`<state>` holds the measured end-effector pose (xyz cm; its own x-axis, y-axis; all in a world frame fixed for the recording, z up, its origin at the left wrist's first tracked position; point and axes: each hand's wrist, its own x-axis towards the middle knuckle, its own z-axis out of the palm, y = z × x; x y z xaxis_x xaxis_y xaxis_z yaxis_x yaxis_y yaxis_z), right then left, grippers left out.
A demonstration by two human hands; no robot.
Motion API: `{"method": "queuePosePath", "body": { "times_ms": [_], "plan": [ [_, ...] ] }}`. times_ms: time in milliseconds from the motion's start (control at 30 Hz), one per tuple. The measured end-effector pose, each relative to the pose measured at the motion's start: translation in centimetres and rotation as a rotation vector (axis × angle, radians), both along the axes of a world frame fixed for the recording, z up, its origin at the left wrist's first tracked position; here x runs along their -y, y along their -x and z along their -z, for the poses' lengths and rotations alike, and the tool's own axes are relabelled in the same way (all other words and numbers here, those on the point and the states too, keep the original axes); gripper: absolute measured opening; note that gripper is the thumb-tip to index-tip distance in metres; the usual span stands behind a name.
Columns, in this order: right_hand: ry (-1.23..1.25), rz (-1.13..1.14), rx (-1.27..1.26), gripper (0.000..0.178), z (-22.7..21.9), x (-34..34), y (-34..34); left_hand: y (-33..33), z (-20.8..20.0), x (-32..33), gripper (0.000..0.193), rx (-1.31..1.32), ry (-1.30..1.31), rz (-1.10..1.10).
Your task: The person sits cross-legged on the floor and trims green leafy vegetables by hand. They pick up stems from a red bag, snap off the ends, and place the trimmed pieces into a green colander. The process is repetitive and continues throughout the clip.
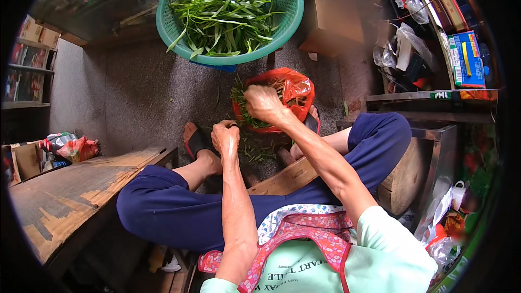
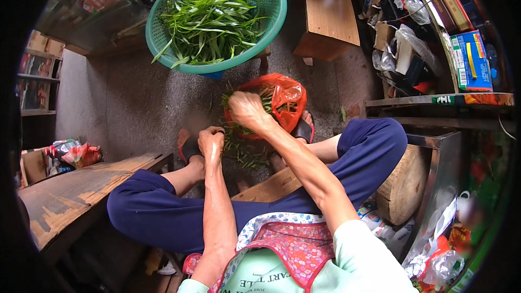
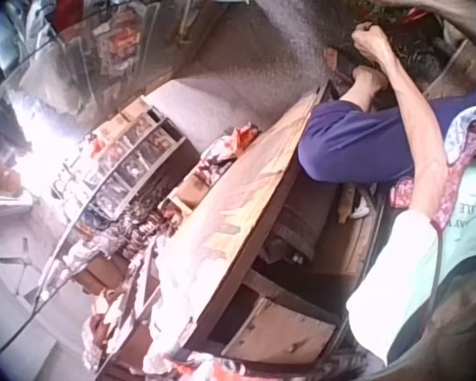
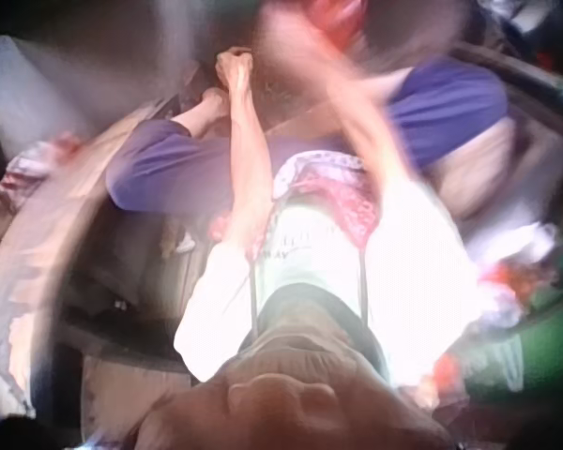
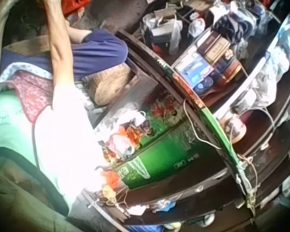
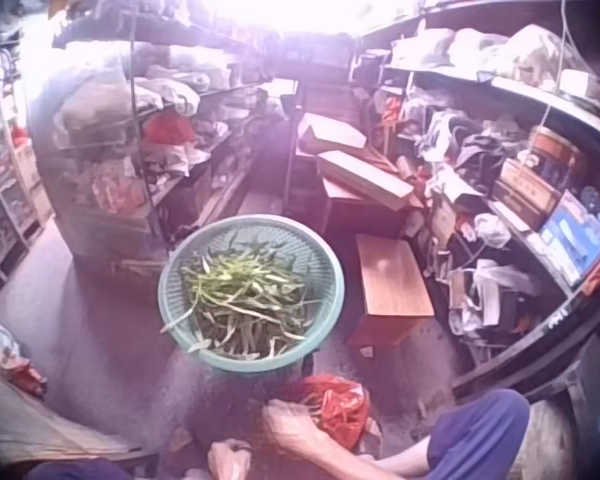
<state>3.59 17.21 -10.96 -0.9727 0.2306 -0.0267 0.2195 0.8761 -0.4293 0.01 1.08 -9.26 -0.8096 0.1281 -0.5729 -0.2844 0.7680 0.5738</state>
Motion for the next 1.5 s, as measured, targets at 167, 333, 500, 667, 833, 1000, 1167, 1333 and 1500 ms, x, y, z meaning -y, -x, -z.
{"method": "queuePosePath", "body": {
  "times_ms": [167,333,500,667,833,1000,1167,1333,1500],
  "plan": [
    [-0.067,-0.023,0.254,0.02,6.2,-2.2,-4.6,-0.3,2.5,1.4,0.027,-0.007,-0.186,-0.062],
    [0.266,-0.005,0.265,0.018,-3.4,-4.4,-3.5,-0.1,2.8,0.2,0.03,0.02,-0.489,-0.019],
    [0.59,0.09,0.201,0.026,-7.3,-6.4,-3.9,-0.5,-1.4,-1.6,0.036,0.038,-0.671,0.193],
    [0.876,0.291,0.16,0.018,-7.7,-6.8,-5.2,-0.6,-4.9,-1.2,0.027,0.244,-0.783,0.004],
    [1.044,0.386,0.121,0.013,-8.8,-6.9,-6.4,0.4,-8.1,0.1,0.029,0.367,-0.85,-0.017],
    [1.055,0.447,0.099,0.013,-11.1,-5.8,-7.6,0.2,-9.6,0.4,0.025,0.325,-0.95,-0.006],
    [1.095,0.44,0.038,0.011,-13.4,-4.8,-8.9,0.0,-10.1,0.9,0.019,0.27,-0.995,0.038],
    [1.197,0.248,-0.049,0.011,-13.0,-5.3,-10.4,-0.2,-11.0,0.9,0.017,0.246,-1.017,0.107],
    [1.096,0.019,-0.137,0.02,-14.4,-5.7,-10.0,-0.3,-11.2,1.0,0.017,0.24,-1.135,0.215]
  ]
}}
